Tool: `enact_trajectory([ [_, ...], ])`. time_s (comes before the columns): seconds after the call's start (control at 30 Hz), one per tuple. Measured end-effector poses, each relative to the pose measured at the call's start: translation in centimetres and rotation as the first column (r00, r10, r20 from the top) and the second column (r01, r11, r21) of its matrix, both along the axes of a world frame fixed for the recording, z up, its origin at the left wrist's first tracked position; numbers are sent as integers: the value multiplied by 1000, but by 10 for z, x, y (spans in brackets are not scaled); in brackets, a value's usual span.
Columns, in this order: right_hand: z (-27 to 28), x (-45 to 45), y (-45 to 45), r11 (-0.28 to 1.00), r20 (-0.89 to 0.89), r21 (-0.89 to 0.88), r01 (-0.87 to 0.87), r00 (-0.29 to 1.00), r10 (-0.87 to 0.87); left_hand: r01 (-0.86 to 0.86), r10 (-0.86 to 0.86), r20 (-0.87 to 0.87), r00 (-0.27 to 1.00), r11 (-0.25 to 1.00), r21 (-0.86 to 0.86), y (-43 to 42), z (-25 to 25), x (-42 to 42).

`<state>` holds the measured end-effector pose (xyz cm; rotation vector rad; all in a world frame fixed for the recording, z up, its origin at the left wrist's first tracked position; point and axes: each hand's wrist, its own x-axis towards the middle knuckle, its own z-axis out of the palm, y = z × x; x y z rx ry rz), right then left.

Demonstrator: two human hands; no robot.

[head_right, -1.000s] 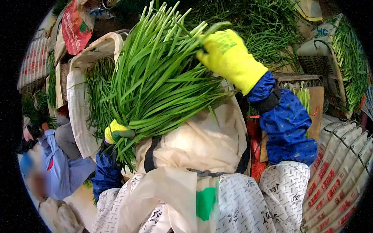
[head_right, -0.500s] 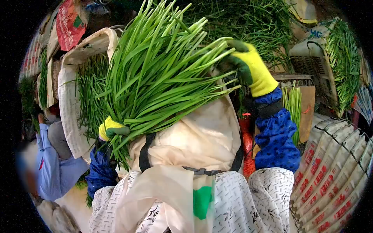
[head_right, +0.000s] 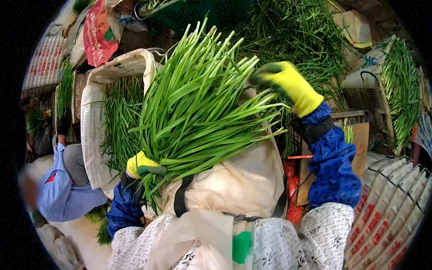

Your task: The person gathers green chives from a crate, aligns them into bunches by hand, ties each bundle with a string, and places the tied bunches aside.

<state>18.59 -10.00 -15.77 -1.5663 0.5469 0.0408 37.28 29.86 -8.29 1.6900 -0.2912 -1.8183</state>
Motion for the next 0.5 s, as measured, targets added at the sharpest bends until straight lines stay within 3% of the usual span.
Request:
enact_trajectory([
  [0.07,-5,-16,-28,896,-9,-205,393,915,-403,-24,24,-14,1000,1000,17,-8,10,-4],
  [0.1,-5,-24,-35,737,53,-562,375,906,-421,-32,33,-18,999,999,25,-11,12,-5],
  [0.13,1,-27,-36,454,126,-830,325,901,-414,-59,59,-29,998,998,-4,-14,12,-5],
  [0.17,36,-17,-8,559,134,-743,369,900,-415,-76,75,-44,996,997,-28,-15,13,-6],
  [0.2,51,-11,11,678,210,-651,341,940,-271,-88,84,-65,994,995,-50,-17,13,-8],
  [0.23,67,0,26,565,202,-808,165,979,4,-37,35,-36,999,998,-45,-16,10,-6],
  [0.27,76,9,42,454,89,-890,35,991,98,153,-144,93,985,983,-97,-3,-7,2],
  [0.33,48,24,55,291,-81,-949,-118,987,139,9,-17,-36,999,976,-216,-12,-3,-5],
  [0.37,43,26,56,353,-120,-919,-177,977,179,184,-157,109,982,929,-321,3,-11,-1],
  [0.43,22,31,48,624,-101,-751,-216,972,214,477,-342,358,869,772,-420,26,-29,10],
  [0.5,16,33,46,596,-89,-780,-191,976,197,678,-423,547,722,590,-439,12,-13,12],
])
